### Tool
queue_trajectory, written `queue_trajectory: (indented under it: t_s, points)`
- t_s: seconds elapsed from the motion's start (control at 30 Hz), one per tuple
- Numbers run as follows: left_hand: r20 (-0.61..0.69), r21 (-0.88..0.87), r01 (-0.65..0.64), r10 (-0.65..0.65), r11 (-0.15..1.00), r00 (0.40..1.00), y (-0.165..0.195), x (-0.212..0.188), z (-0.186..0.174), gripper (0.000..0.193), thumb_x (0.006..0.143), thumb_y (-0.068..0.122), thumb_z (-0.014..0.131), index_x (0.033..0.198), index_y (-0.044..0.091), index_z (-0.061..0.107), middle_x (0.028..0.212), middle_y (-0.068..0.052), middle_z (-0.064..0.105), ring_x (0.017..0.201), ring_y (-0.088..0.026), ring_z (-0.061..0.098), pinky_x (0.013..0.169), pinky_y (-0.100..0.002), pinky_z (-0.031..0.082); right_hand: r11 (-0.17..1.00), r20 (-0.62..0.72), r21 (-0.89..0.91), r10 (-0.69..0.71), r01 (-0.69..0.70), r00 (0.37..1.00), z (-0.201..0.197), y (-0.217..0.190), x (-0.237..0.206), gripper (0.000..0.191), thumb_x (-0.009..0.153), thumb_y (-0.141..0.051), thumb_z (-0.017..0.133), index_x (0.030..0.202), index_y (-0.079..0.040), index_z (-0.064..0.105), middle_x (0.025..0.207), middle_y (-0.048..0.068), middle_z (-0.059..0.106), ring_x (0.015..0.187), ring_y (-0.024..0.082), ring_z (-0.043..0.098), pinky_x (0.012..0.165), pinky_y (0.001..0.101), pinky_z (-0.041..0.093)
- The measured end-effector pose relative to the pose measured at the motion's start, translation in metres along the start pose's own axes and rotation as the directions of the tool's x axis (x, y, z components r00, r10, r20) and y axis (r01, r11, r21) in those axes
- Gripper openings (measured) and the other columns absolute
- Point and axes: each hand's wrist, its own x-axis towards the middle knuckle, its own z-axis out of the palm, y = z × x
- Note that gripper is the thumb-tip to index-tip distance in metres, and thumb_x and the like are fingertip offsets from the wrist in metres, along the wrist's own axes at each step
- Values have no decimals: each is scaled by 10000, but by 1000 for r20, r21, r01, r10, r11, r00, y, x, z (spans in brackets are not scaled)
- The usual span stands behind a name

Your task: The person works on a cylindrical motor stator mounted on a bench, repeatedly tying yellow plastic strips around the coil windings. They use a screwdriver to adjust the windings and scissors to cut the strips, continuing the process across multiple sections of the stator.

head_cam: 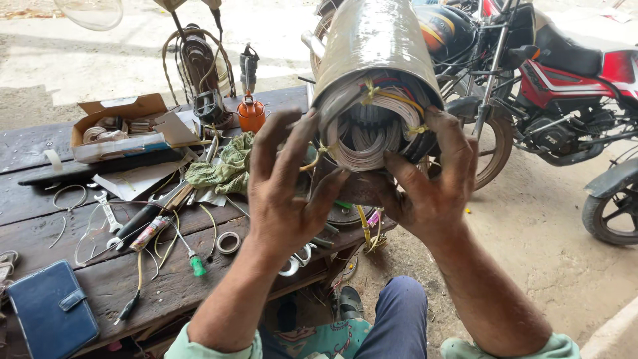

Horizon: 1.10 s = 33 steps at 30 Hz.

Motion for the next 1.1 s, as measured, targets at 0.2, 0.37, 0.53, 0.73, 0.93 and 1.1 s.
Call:
queue_trajectory:
  t_s: [0.2, 0.37, 0.53, 0.73, 0.93, 1.1]
  points:
    - [-17, 5, -17, 17, 1000, 1000, 13, 19, 13, 448, 1053, 204, 777, 1448, 120, 582, 1428, -153, 501, 1238, -253, 631, 1044, -356, 585, 998, 43, 58, 1, -3, 999, -11, 9, -1, 460, 880, -505, 863, 1175, -188, 710, 1506, 213, 444, 1368, 357, 517, 1005, 516, 487]
    - [77, 81, -120, 114, 990, 990, 3, 44, -5, 493, 999, 204, 809, 1437, 112, 604, 1410, -168, 524, 1197, -270, 620, 1018, -392, 555, 937, 85, 315, 133, -153, 988, -24, 7, 2, 511, 832, -352, 892, 1184, -46, 682, 1433, 225, 515, 1338, 351, 569, 941, 393, 668]
    - [78, 105, -129, 122, 986, 990, -9, 49, 1, 348, 1053, 97, 736, 1391, 108, 652, 1404, -155, 547, 1254, -291, 610, 1029, -358, 555, 928, -41, 325, 206, -182, 978, -26, -1, 4, 512, 870, -406, 877, 1221, -79, 697, 1335, 112, 594, 1084, 160, 642, 749, 266, 625]
    - [46, 31, -123, 122, 992, 991, -19, 47, 6, 257, 1063, 61, 704, 1314, 87, 655, 1409, -155, 554, 1257, -273, 585, 995, -341, 540, 935, -25, 326, 160, -143, 987, -7, 10, 11, 534, 896, -397, 880, 1307, -126, 674, 1319, 149, 548, 1102, 177, 614, 696, 242, 612]
    - [56, 21, -169, 167, 985, 984, -21, 63, 10, 278, 1057, 112, 684, 1334, 117, 657, 1394, -156, 561, 1235, -231, 566, 927, -338, 498, 915, 11, 386, 122, -117, 992, -5, 15, 13, 619, 904, -417, 879, 1413, -180, 618, 1414, 144, 503, 1182, 178, 599, 772, 242, 635]
    - [283, 243, -361, 290, 900, 914, -2, 84, -5, 502, 800, 81, 683, 1299, 132, 672, 1304, -209, 550, 1232, -348, 533, 1050, -536, 456, 926, -17, 349, 162, -146, 987, -7, 21, -6, 531, 908, -434, 798, 1278, -83, 649, 1244, 177, 583, 1041, 198, 630, 720, 290, 610]
